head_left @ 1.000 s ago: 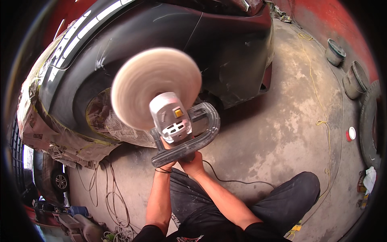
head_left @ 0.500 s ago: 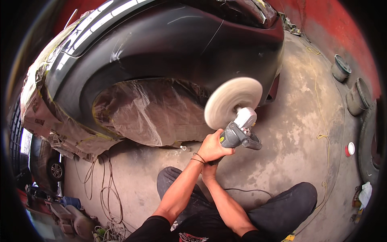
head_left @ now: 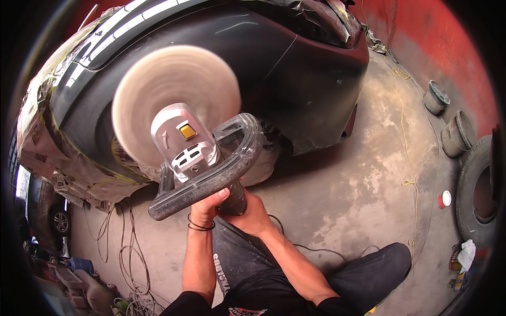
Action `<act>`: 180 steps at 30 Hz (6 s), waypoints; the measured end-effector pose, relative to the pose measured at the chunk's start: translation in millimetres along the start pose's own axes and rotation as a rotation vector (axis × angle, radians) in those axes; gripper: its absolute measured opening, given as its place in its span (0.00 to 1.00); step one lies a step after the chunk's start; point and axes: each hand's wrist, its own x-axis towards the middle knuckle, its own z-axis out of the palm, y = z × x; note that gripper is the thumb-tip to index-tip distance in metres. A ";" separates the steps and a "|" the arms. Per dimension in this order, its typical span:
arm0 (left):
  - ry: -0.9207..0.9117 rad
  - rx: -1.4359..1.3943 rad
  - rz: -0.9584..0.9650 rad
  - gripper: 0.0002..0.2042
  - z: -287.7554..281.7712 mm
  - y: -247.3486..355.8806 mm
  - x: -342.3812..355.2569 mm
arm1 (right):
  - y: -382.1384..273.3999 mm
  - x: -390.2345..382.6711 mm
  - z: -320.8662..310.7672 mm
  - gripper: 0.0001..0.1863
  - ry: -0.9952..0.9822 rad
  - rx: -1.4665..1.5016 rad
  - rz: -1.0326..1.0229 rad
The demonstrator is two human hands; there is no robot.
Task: The person applies a substance from a bottle to the surface of a car fender and then uses a power buffer to polish the area.
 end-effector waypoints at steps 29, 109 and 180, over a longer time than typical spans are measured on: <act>-0.424 0.499 0.146 0.40 131.6 -11.3 93.4 | 70.5 19.2 -64.5 0.25 0.457 0.535 -0.193; -0.131 -0.611 0.237 0.24 170.8 147.7 8.5 | -350.4 -52.8 -89.6 0.13 0.055 -0.253 0.577; -0.534 0.525 -1.592 0.24 253.4 49.4 138.4 | -233.4 2.3 -78.3 0.11 1.015 1.726 0.602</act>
